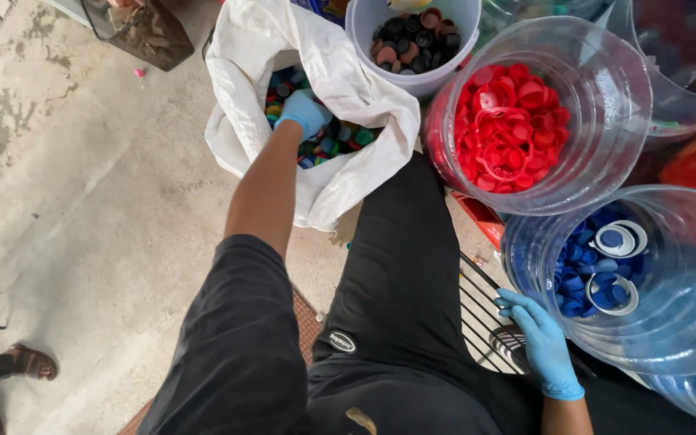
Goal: The person sits on the floor and sorts plastic bottle caps by color. They pick caps from a white sack, separate them by hand, and place them into clear plastic containers filled with red, blue, and other colored caps.
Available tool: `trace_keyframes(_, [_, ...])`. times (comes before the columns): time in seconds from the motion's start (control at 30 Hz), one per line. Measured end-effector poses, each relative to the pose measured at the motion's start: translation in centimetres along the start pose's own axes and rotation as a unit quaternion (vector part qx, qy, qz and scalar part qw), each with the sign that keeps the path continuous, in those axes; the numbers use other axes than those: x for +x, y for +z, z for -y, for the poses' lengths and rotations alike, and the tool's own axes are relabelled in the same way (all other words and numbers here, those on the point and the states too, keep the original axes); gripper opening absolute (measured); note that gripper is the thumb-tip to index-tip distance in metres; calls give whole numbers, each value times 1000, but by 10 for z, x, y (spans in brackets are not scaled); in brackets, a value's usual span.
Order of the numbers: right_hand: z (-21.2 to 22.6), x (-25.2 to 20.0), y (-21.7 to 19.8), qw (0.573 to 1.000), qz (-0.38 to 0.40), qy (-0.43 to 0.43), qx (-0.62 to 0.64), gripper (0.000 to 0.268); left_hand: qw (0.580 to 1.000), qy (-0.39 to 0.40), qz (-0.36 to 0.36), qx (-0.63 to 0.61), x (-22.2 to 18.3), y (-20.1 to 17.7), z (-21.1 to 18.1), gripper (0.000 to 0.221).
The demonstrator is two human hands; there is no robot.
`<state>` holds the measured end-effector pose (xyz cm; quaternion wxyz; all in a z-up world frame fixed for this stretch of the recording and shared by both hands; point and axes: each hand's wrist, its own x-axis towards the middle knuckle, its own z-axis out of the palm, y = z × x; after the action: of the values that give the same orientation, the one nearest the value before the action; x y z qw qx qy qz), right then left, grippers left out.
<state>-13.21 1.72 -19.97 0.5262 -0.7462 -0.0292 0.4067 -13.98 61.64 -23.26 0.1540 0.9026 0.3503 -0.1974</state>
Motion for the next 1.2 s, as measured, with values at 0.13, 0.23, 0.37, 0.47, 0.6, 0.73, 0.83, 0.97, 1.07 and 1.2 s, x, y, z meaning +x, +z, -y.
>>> trace_keyframes(0.13, [21, -12, 1, 1000, -8, 10, 13, 34, 872, -162, -11, -463, -52, -55, -7, 20])
trace_keyframes(0.23, [25, -18, 0, 1000, -3, 21, 10, 34, 843, -136, -36, -520, -83, -77, -10, 27])
trace_keyframes(0.37, [21, -25, -6, 998, 31, -40, -28, 37, 737, -103, -49, -666, -106, -88, -10, 30])
trace_keyframes(0.47, [37, -40, -2, 999, 32, -28, -9, 36, 730, -94, -42, -676, -123, -90, -9, 20])
trace_keyframes(0.6, [40, -47, -3, 997, 41, -42, -42, 39, 733, -106, -70, -668, -118, -77, -3, 23])
trace_keyframes(0.73, [35, -47, -3, 997, 40, -61, -37, 38, 702, -55, -86, -705, -101, -64, 3, 27])
trace_keyframes(0.83, [38, -49, -1, 997, 39, -62, -35, 38, 709, -71, -81, -697, -102, -64, 2, 28])
trace_keyframes(0.97, [57, -62, 4, 994, 46, -71, -75, 39, 703, 3, -23, -710, -125, -76, -9, 19])
trace_keyframes(1.07, [45, -60, 9, 987, 105, -92, -76, 40, 733, 63, 29, -677, -156, -90, -25, 34])
trace_keyframes(1.2, [89, -82, 21, 970, 205, -74, -109, 44, 667, 214, 121, -703, -184, -86, -50, 37])
